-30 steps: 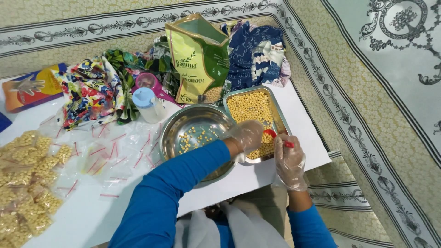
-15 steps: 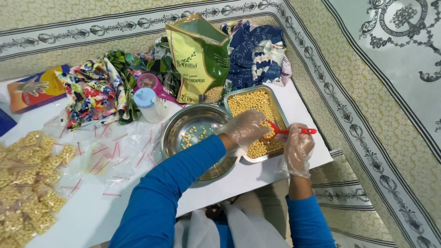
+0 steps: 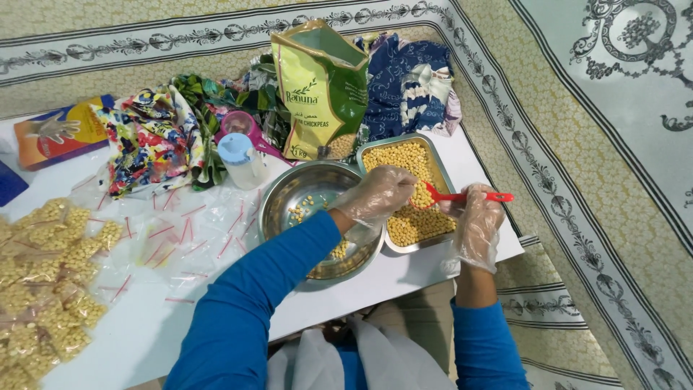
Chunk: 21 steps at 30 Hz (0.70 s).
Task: The person, wearing gloves, uses a small red scoop to transfer chickpeas from a metal tray into a metal bowl, then fills small plastic bags with the chickpeas by hand and places them in a pile on the table.
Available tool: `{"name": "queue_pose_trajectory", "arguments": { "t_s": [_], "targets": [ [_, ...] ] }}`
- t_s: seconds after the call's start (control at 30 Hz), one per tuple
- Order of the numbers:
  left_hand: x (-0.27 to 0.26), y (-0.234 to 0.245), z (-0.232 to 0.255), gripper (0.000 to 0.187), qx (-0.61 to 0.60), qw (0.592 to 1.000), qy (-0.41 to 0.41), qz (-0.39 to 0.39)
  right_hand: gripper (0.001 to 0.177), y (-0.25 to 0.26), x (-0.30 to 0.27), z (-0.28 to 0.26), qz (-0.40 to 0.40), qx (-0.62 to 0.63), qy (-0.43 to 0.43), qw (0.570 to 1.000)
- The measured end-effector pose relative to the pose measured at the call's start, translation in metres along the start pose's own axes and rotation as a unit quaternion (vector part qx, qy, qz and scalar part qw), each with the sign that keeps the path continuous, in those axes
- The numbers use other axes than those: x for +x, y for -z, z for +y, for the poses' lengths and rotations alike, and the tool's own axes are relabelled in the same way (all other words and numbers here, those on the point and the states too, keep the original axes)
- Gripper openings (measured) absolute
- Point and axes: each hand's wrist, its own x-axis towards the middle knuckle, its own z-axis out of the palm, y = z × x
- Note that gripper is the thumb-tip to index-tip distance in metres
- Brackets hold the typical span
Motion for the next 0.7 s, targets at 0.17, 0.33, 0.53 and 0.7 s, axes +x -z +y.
{"name": "queue_pose_trajectory", "arguments": {
  "t_s": [0.17, 0.33, 0.53, 0.7],
  "targets": [
    [-0.038, 0.052, 0.012, 0.032, -0.010, 0.992, -0.105, 0.066, 0.020, -0.020, -0.045, -0.033, -0.053, 0.199, 0.145, 0.968],
    [-0.103, 0.105, 0.042, 0.029, -0.005, 0.990, -0.092, 0.110, 0.022, -0.044, -0.086, -0.036, -0.130, 0.193, 0.292, 0.928],
    [-0.136, 0.144, 0.011, 0.028, 0.004, 0.990, -0.037, 0.134, 0.007, -0.075, -0.093, 0.005, -0.162, -0.006, 0.568, 0.807],
    [-0.128, 0.138, 0.001, 0.025, 0.018, 0.991, -0.027, 0.128, 0.009, -0.074, -0.071, 0.018, -0.143, -0.005, 0.588, 0.796]
  ]
}}
